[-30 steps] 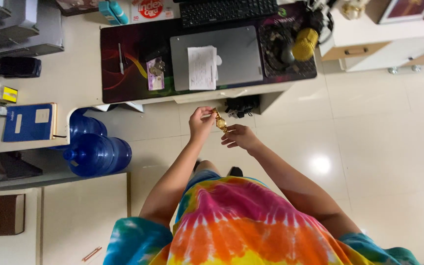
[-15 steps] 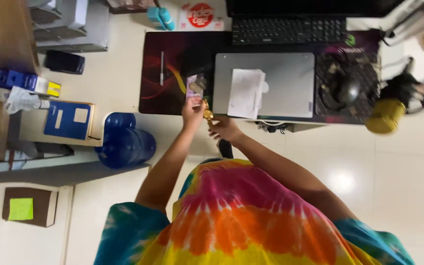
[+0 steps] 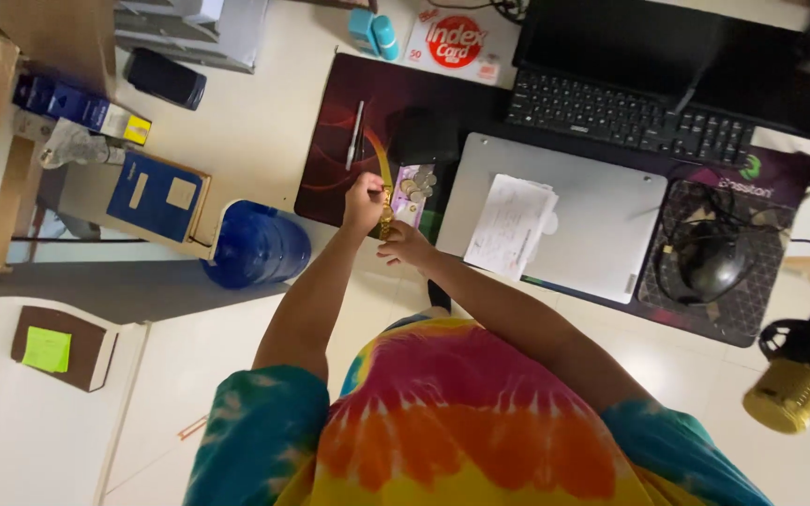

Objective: Cleaning a countertop and then organizing various household items such as bottles, containers, and jewelry into drawers.

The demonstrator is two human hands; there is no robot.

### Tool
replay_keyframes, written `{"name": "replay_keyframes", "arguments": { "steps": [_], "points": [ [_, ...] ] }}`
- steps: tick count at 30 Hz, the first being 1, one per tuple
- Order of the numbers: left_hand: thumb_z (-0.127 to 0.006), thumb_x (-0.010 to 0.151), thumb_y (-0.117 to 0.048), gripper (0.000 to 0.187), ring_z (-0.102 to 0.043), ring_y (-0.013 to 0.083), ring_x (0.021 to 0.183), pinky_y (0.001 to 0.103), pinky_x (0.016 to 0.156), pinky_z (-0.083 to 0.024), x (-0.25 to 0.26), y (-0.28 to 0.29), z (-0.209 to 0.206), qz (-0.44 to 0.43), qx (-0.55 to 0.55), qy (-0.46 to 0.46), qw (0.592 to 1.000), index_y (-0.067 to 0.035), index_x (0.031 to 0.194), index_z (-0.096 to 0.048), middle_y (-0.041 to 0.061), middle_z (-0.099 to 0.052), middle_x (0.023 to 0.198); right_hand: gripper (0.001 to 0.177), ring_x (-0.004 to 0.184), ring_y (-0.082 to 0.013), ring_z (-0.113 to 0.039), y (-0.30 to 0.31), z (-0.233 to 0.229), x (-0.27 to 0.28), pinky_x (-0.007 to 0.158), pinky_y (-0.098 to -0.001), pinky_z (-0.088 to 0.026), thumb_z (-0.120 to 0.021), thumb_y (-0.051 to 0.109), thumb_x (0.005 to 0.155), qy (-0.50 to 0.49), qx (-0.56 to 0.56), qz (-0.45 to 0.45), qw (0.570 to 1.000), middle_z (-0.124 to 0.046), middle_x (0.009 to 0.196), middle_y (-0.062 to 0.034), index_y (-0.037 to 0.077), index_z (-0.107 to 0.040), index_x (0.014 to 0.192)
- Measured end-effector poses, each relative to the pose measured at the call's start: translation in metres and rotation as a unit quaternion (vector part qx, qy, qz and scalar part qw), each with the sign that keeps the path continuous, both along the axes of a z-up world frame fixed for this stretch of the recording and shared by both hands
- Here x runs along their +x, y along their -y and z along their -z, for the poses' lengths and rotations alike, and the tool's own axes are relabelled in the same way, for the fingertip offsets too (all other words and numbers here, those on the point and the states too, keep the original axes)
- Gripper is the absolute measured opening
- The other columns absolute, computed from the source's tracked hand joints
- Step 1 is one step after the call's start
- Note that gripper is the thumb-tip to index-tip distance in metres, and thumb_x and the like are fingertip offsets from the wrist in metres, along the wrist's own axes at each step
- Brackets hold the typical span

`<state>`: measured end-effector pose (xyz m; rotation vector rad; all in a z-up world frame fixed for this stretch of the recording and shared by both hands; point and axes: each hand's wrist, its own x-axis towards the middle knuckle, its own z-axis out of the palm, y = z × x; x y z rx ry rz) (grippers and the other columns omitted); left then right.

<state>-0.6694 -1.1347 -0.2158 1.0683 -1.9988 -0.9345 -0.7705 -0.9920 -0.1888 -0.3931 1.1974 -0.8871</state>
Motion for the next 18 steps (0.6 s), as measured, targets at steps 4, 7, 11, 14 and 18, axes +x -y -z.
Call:
{"name": "replay_keyframes", "arguments": {
  "steps": [4, 7, 11, 14, 18],
  "points": [
    [-0.073, 0.082, 0.005, 0.023, -0.074, 0.0243, 0.088, 0.036, 0.079, -0.058, -0.002, 0.021, 0.014, 0.022, -0.01, 0.032, 0.999, -0.006, 0.1, -0.063, 0.01, -0.073, 0.092, 0.082, 0.109, -0.0262, -0.071, 0.004, -0.008, 0.0, 0.081, -0.0389, -0.063, -0.075, 0.011, 0.086, -0.031, -0.054, -0.057, 0.996, -0.057, 0.141, -0.016, 0.009, -0.032, 0.155],
    [-0.075, 0.081, 0.003, 0.025, -0.073, 0.0246, 0.086, 0.036, 0.078, -0.058, -0.008, 0.037, 0.019, 0.02, 0.022, 0.031, 0.999, -0.006, 0.1, -0.062, 0.01, -0.072, 0.089, 0.091, 0.114, -0.0267, -0.069, 0.001, -0.009, -0.002, 0.084, -0.0381, -0.063, -0.077, 0.013, 0.086, -0.047, -0.044, -0.076, 0.995, -0.044, 0.153, -0.0177, 0.011, -0.023, 0.159],
    [-0.077, 0.079, 0.001, 0.027, -0.073, 0.0248, 0.085, 0.038, 0.077, -0.058, -0.02, 0.046, 0.012, 0.022, 0.045, 0.063, 0.997, -0.007, 0.099, -0.061, 0.007, -0.073, 0.089, 0.081, 0.109, -0.0272, -0.071, -0.021, -0.035, -0.005, 0.082, -0.0375, -0.064, -0.076, 0.015, 0.086, -0.083, -0.018, -0.095, 0.992, -0.049, 0.152, -0.0186, 0.01, -0.035, 0.156],
    [-0.077, 0.085, -0.006, 0.022, -0.075, 0.0235, 0.086, 0.038, 0.076, -0.057, -0.026, 0.043, -0.016, 0.003, 0.094, 0.111, 0.989, -0.009, 0.101, -0.061, 0.004, -0.076, 0.093, 0.075, 0.107, -0.026, -0.073, -0.027, -0.036, -0.011, 0.079, -0.0372, -0.062, -0.073, 0.013, 0.087, -0.058, -0.016, -0.078, 0.995, -0.053, 0.147, -0.0179, 0.008, -0.039, 0.153],
    [-0.079, 0.081, -0.008, 0.026, -0.075, 0.0235, 0.088, 0.038, 0.077, -0.057, -0.026, 0.049, -0.005, 0.015, 0.064, 0.101, 0.993, -0.011, 0.101, -0.062, 0.003, -0.077, 0.093, 0.069, 0.106, -0.0251, -0.073, -0.031, -0.03, -0.011, 0.077, -0.0364, -0.061, -0.072, 0.012, 0.09, -0.057, -0.017, -0.068, 0.996, -0.056, 0.142, -0.016, 0.007, -0.041, 0.152]
  ]
}}
